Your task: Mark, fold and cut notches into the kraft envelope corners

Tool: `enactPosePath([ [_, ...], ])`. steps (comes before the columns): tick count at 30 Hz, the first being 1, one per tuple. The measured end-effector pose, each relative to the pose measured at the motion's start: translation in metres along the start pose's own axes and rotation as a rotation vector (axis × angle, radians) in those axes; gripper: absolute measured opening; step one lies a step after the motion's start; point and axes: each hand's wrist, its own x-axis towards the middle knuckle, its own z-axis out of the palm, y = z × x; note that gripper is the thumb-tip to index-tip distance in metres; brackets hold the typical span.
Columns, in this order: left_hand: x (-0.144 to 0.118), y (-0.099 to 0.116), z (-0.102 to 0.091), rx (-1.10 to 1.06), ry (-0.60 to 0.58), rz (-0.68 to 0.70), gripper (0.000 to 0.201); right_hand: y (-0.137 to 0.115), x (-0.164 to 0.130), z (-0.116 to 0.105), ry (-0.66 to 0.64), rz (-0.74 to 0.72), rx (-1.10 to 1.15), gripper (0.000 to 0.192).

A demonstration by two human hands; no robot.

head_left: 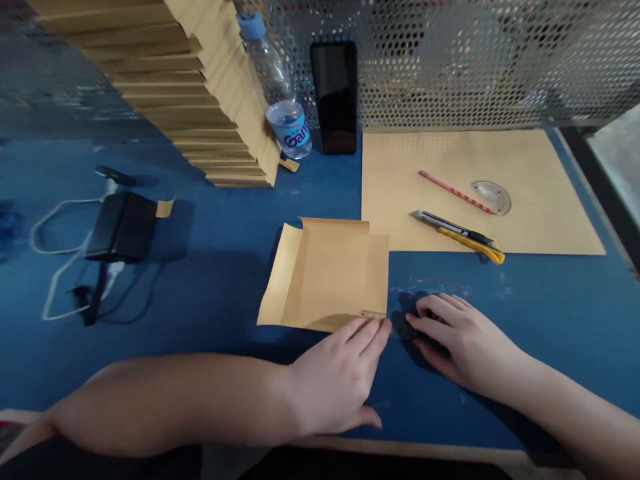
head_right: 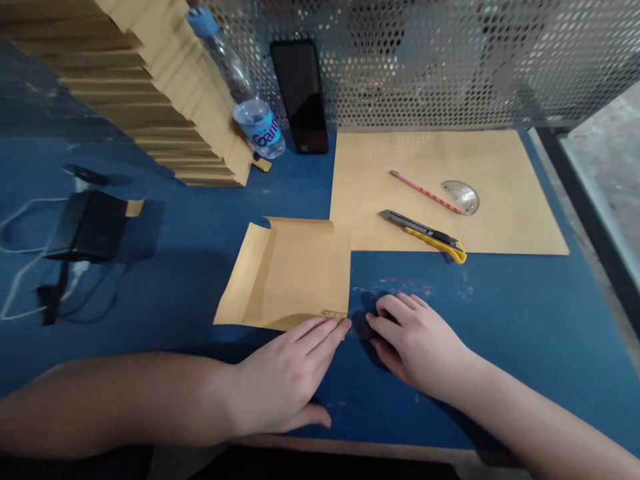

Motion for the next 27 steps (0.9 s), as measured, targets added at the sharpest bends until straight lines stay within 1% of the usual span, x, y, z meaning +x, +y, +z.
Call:
enactPosePath([
  [2, 0.0, 0.0, 0.003, -0.023, 0.006, 0.019, 0.1, -0.002, 0.001, -0.001, -0.01, -0.006, -0.028, 0.023],
  [5, -0.003, -0.005, 0.013, -0.012, 0.068, 0.077, 0.096, -0.003, 0.005, -0.006, -0.044, -0.024, -0.039, 0.024],
  [7, -0.005, -0.007, 0.018, 0.012, 0.099, 0.101, 0.101, 0.002, 0.01, -0.014, -0.078, -0.055, 0.031, 0.023],
  [8, -0.006, -0.008, 0.02, 0.023, 0.097, 0.105, 0.104, 0.007, 0.012, -0.019, -0.072, -0.069, 0.075, 0.022],
  [10, -0.008, -0.009, 0.021, 0.039, 0.076, 0.105, 0.111, 0.026, 0.014, -0.028, 0.03, -0.064, 0.095, 0.024],
  [12, -0.009, -0.01, 0.021, 0.037, 0.061, 0.109, 0.115, 0.053, 0.011, -0.034, 0.208, 0.051, -0.052, 0.038],
  [13, -0.009, -0.01, 0.021, 0.026, 0.056, 0.108, 0.116, 0.068, 0.009, -0.035, 0.255, 0.146, -0.159, 0.046],
  [14, -0.01, -0.011, 0.021, 0.012, 0.055, 0.103, 0.117, 0.083, 0.006, -0.035, 0.244, 0.236, -0.243, 0.051],
  [15, -0.01, -0.011, 0.021, -0.004, 0.057, 0.097, 0.117, 0.096, 0.004, -0.033, 0.212, 0.291, -0.298, 0.054],
  [16, -0.01, -0.011, 0.022, -0.017, 0.06, 0.091, 0.118, 0.107, 0.002, -0.031, 0.212, 0.334, -0.332, 0.054],
  [18, -0.012, -0.01, 0.023, -0.035, 0.073, 0.082, 0.117, 0.121, 0.0, -0.027, 0.214, 0.355, -0.353, 0.049],
  [19, -0.012, -0.01, 0.024, -0.039, 0.081, 0.077, 0.116, 0.124, 0.0, -0.026, 0.215, 0.356, -0.354, 0.046],
  [21, -0.013, -0.009, 0.026, -0.042, 0.093, 0.065, 0.115, 0.121, 0.001, -0.027, 0.209, 0.369, -0.354, 0.041],
  [24, -0.013, -0.007, 0.028, -0.046, 0.096, 0.04, 0.115, 0.105, -0.003, -0.039, 0.247, 0.466, -0.406, 0.034],
  [26, -0.013, -0.005, 0.03, -0.056, 0.101, 0.025, 0.115, 0.092, -0.01, -0.048, 0.228, 0.5, -0.412, 0.023],
  [27, -0.013, -0.004, 0.031, -0.059, 0.102, 0.02, 0.115, 0.086, -0.015, -0.051, 0.16, 0.454, -0.341, 0.018],
])
